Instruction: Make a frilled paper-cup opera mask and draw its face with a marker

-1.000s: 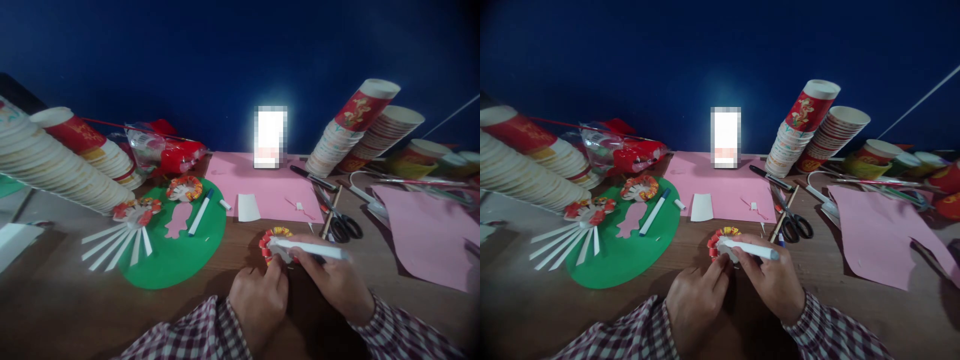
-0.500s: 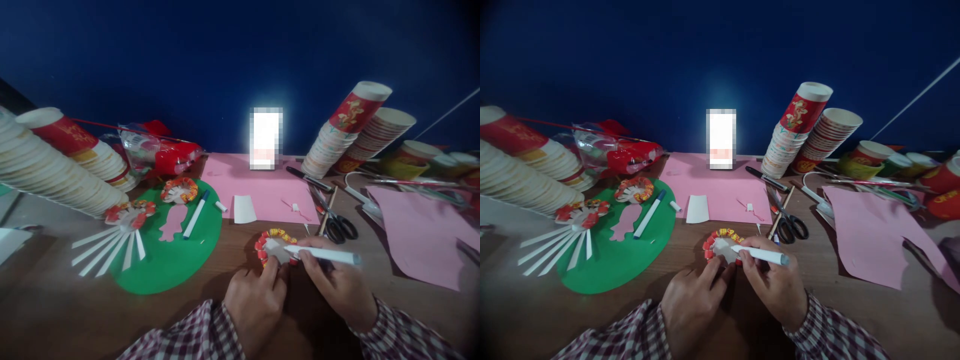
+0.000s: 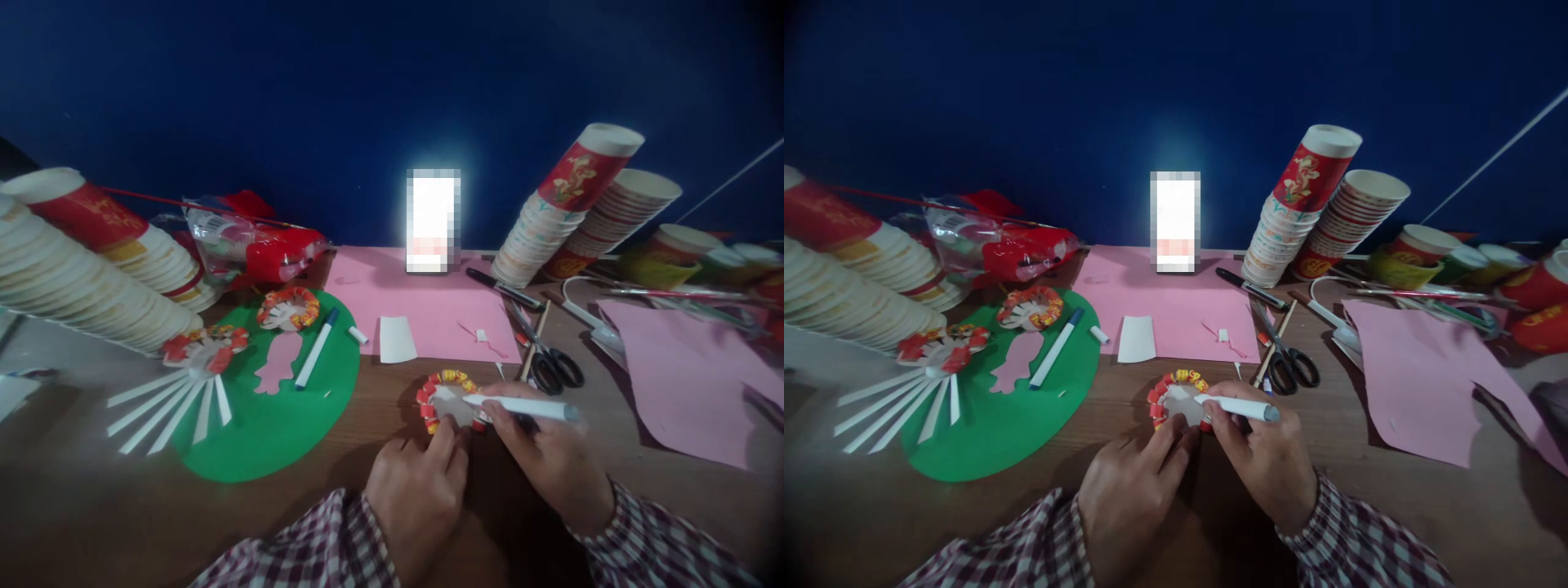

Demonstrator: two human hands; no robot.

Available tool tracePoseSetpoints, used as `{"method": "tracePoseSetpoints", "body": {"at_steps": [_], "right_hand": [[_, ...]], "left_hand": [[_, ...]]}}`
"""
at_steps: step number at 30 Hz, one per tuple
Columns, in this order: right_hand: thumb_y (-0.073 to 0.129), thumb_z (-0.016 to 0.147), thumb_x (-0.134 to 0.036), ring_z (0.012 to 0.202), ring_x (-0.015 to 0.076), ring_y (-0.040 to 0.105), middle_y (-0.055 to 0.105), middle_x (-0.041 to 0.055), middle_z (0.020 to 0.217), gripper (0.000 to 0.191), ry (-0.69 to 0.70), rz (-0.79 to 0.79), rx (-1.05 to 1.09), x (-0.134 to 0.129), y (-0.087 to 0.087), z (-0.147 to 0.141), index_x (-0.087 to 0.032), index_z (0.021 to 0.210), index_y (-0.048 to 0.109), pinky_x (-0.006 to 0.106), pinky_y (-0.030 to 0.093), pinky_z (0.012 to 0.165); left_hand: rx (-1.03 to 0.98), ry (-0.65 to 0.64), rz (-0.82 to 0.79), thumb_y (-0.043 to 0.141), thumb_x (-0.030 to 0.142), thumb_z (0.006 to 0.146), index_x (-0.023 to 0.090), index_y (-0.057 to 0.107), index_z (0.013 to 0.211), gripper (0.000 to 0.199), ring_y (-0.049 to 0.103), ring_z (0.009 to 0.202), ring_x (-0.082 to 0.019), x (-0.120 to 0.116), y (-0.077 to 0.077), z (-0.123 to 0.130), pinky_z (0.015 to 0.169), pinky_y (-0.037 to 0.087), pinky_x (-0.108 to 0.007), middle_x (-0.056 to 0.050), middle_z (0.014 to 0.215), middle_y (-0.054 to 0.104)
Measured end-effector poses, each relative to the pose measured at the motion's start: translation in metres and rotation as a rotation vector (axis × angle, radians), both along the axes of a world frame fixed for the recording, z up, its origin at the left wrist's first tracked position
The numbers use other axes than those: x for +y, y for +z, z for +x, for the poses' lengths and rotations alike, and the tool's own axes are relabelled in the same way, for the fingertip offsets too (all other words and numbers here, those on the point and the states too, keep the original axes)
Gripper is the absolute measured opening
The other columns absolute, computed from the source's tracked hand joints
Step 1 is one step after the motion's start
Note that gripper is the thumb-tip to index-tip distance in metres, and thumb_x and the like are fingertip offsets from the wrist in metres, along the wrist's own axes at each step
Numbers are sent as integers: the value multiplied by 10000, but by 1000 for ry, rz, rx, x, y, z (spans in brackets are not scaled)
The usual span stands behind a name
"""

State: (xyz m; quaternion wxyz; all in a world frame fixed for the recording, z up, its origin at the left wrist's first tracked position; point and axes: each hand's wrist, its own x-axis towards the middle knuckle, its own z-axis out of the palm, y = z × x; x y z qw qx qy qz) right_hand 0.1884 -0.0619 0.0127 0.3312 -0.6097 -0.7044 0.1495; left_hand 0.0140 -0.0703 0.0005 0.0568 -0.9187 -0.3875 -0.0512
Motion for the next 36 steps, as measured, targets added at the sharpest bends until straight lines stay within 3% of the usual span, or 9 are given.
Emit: {"method": "tracePoseSetpoints", "body": {"at_steps": [8,36], "right_hand": [[493,836,-284,791,128,609,657,4,876,148,14,18,10,1,-2,-2,-209,928,581,221,479,729],[473,844,-308,823,168,625,666,36,892,182,41,10,-35,1,-3,-2,-194,924,591,268,500,755]], "left_hand": [[21,31,20,354,192,854,209,462,1193,355,531,520,-121,-2,-1,2,419,454,-293,-65,1073,546],[29,25,28,350,188,856,211,469,1187,352,540,554,-116,-2,-1,2,440,441,-272,-83,1082,537]]}}
